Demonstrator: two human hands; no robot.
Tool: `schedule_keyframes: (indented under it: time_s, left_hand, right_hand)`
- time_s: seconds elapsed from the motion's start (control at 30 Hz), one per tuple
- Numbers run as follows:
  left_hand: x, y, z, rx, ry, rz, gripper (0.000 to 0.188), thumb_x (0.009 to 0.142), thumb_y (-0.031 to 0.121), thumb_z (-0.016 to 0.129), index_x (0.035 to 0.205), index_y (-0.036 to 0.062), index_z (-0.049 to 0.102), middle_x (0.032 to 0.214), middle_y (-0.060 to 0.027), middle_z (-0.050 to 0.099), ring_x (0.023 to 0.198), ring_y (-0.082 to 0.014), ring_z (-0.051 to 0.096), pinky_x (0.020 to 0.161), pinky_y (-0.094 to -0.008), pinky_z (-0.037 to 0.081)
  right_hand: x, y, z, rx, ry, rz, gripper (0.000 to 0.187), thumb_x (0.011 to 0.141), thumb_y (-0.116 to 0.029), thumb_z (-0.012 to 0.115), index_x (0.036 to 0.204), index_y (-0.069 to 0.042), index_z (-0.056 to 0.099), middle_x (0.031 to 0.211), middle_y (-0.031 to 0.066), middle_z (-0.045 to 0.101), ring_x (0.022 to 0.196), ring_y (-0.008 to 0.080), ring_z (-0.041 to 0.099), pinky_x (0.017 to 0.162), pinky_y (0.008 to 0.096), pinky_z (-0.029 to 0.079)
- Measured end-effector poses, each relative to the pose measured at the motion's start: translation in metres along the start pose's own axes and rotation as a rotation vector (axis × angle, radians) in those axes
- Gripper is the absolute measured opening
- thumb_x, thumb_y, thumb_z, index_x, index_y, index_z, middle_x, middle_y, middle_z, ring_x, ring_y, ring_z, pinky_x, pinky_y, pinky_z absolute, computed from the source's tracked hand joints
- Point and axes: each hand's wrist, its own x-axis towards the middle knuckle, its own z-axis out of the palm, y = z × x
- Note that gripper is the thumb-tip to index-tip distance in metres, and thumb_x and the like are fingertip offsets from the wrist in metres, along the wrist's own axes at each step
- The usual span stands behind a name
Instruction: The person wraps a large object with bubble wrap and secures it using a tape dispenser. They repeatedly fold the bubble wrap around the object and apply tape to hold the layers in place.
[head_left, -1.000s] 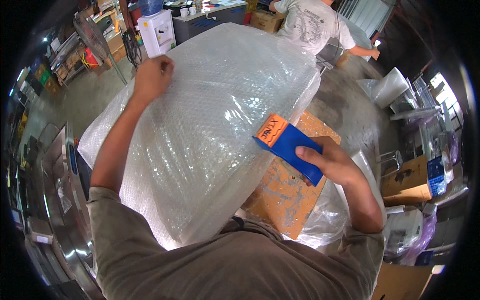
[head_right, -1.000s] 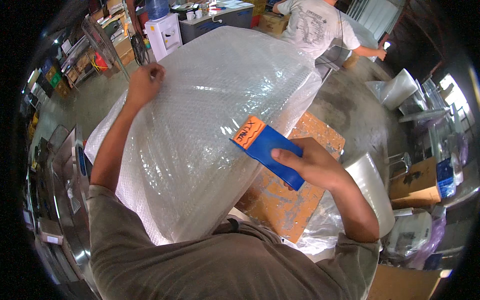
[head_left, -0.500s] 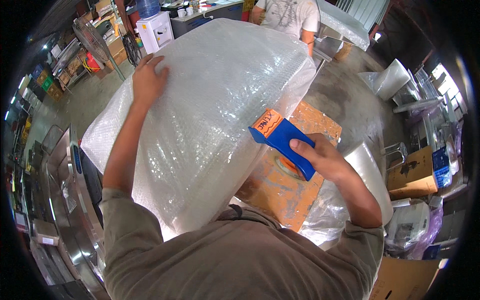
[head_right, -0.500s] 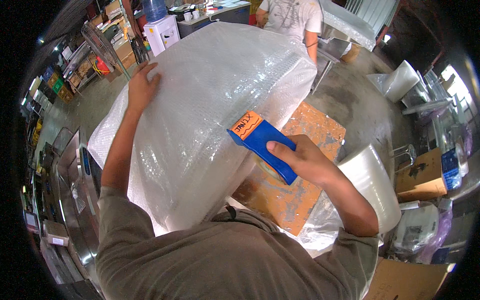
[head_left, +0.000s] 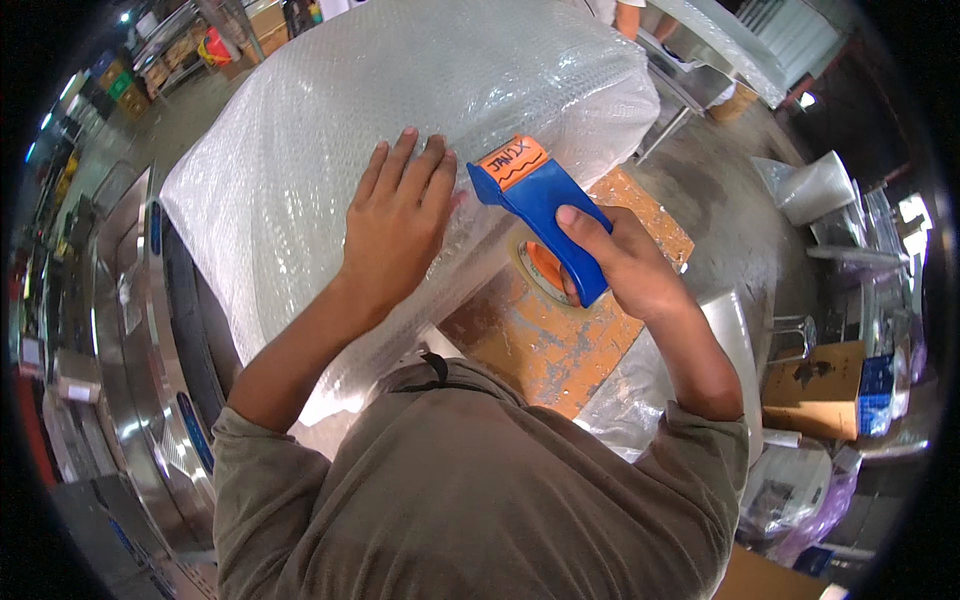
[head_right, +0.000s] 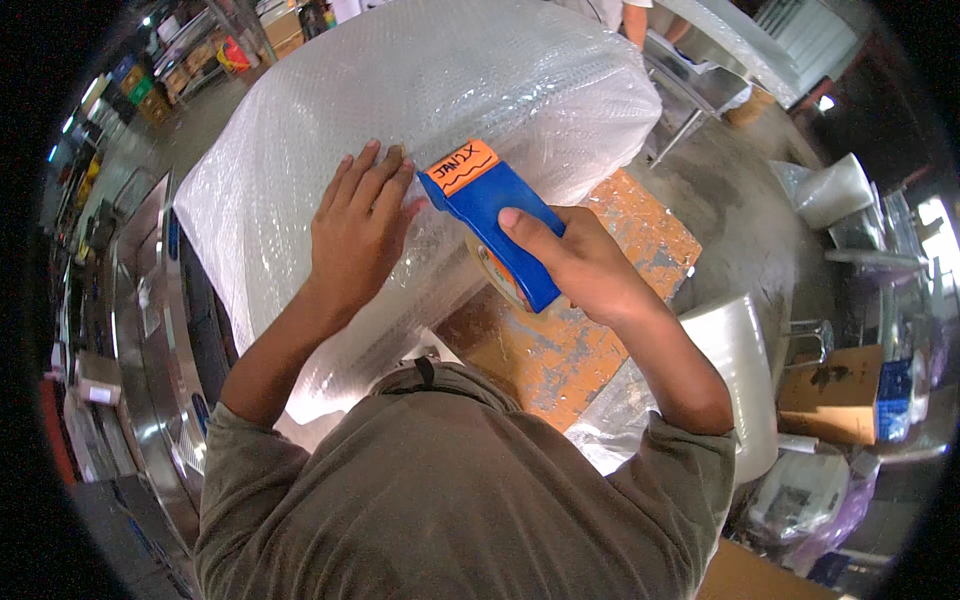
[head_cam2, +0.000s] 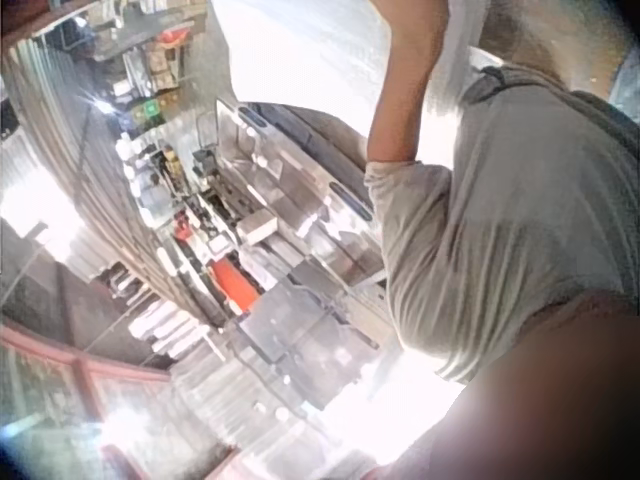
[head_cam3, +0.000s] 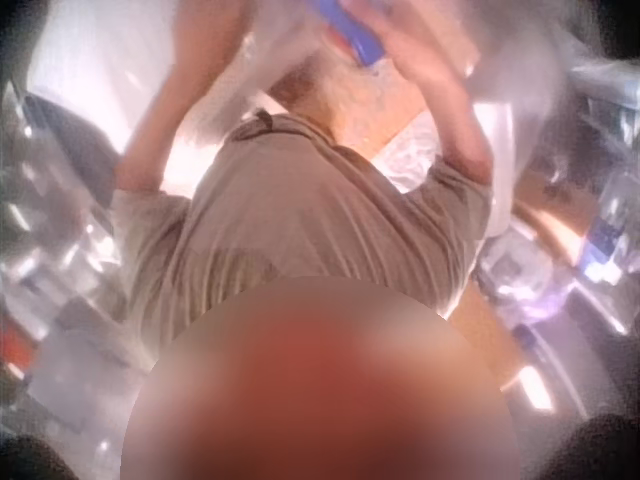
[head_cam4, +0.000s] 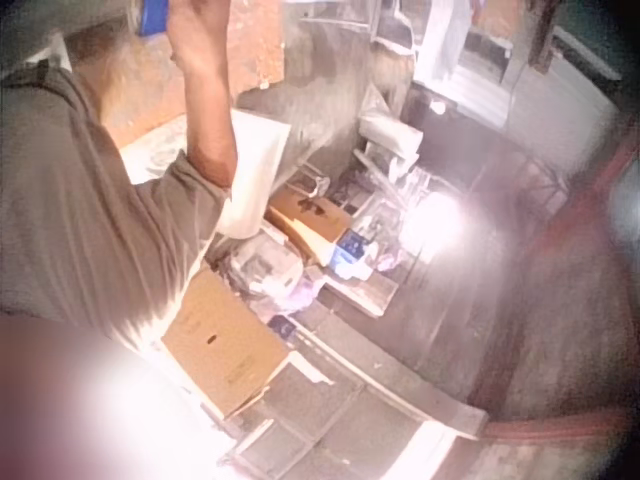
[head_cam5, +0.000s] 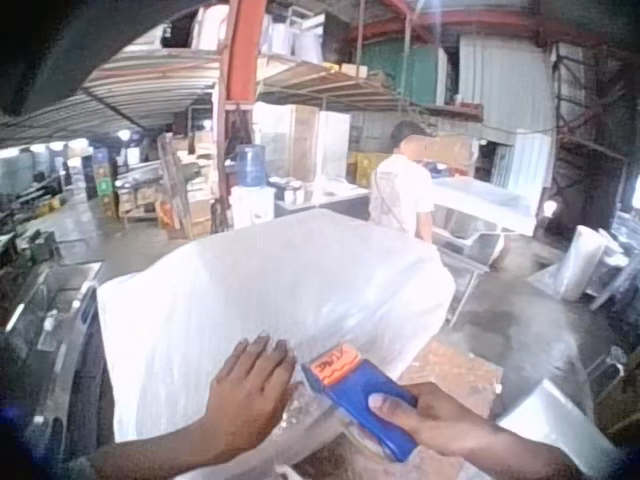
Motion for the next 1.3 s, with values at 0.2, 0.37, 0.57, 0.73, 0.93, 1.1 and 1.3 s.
schedule_keyframes:
  time_s: [0.2, 0.37, 0.57, 0.73, 0.93, 1.1, 1.3]
  left_hand:
    - [-0.002, 0.004, 0.014, 0.028, 0.119, -0.031, 0.032, 0.086, 0.014, 0.078, 0.116, 0.0062, 0.069, 0.125, -0.0108, 0.071, 0.125, -0.0315, 0.064, 0.106, -0.0504, 0.051]
    - [-0.002, 0.016, 0.023, -0.025, 0.179, -0.191, 0.034, 0.084, 0.01, 0.078, 0.117, 0.0057, 0.069, 0.127, -0.0125, 0.07, 0.126, -0.0328, 0.063, 0.109, -0.051, 0.048]
    - [0.004, 0.064, 0.026, 0.288, 0.144, -0.304, 0.047, 0.079, 0.014, 0.079, 0.124, 0.0062, 0.067, 0.13, -0.0097, 0.067, 0.132, -0.0321, 0.058, 0.115, -0.0498, 0.04]
    - [0.005, 0.053, 0.032, 0.311, 0.199, -0.239, 0.044, 0.081, 0.008, 0.076, 0.124, 0.0087, 0.069, 0.128, -0.0058, 0.07, 0.124, -0.0269, 0.063, 0.106, -0.0422, 0.047]
    - [0.002, 0.034, 0.033, 0.289, 0.249, -0.174, 0.038, 0.075, 0.015, 0.084, 0.113, 0.0143, 0.076, 0.116, -0.0001, 0.075, 0.114, -0.0213, 0.068, 0.096, -0.0375, 0.053]
    - [0.008, 0.039, 0.03, 0.204, 0.272, -0.247, 0.038, 0.071, 0.015, 0.088, 0.107, 0.0139, 0.078, 0.11, -0.0003, 0.077, 0.108, -0.02, 0.07, 0.096, -0.0362, 0.053]
    - [0.008, 0.037, 0.031, 0.165, 0.276, -0.238, 0.044, 0.065, 0.01, 0.089, 0.108, 0.0127, 0.079, 0.109, -0.0011, 0.077, 0.108, -0.0195, 0.07, 0.096, -0.035, 0.052]
  right_hand:
    - [-0.002, 0.019, -0.004, 0.142, -0.03, -0.096, 0.061, 0.1, -0.049, 0.063, 0.112, 0.011, 0.068, 0.09, 0.0114, 0.072, 0.078, 0.0135, 0.067, 0.071, 0.0277, 0.053]
    - [-0.01, 0.032, -0.012, 0.241, -0.091, -0.027, 0.055, 0.101, -0.047, 0.063, 0.107, 0.008, 0.068, 0.085, 0.0099, 0.069, 0.066, 0.0128, 0.065, 0.059, 0.0274, 0.052]
    - [-0.001, 0.045, -0.015, 0.283, -0.131, -0.114, 0.062, 0.097, -0.056, 0.065, 0.097, 0.006, 0.066, 0.071, 0.0079, 0.064, 0.054, 0.0125, 0.062, 0.05, 0.0257, 0.051]
    - [0.008, 0.054, -0.017, 0.235, -0.139, -0.158, 0.061, 0.098, -0.055, 0.063, 0.103, 0.006, 0.067, 0.072, 0.0067, 0.065, 0.056, 0.0118, 0.062, 0.051, 0.0254, 0.051]
    - [0.011, 0.071, -0.026, 0.216, -0.185, -0.102, 0.049, 0.099, -0.045, 0.065, 0.106, 0.004, 0.068, 0.078, 0.0063, 0.067, 0.064, 0.0111, 0.063, 0.057, 0.0263, 0.052]
    - [0.012, 0.123, -0.009, 0.111, -0.02, -0.245, 0.041, 0.099, -0.037, 0.068, 0.108, 0.003, 0.068, 0.082, 0.0049, 0.068, 0.074, 0.0126, 0.065, 0.068, 0.0306, 0.053]
    - [0.038, 0.169, 0.03, 0.203, -0.036, -0.121, 0.046, 0.098, -0.044, 0.068, 0.1, 0.002, 0.071, 0.077, 0.0058, 0.069, 0.071, 0.0146, 0.064, 0.067, 0.0319, 0.052]
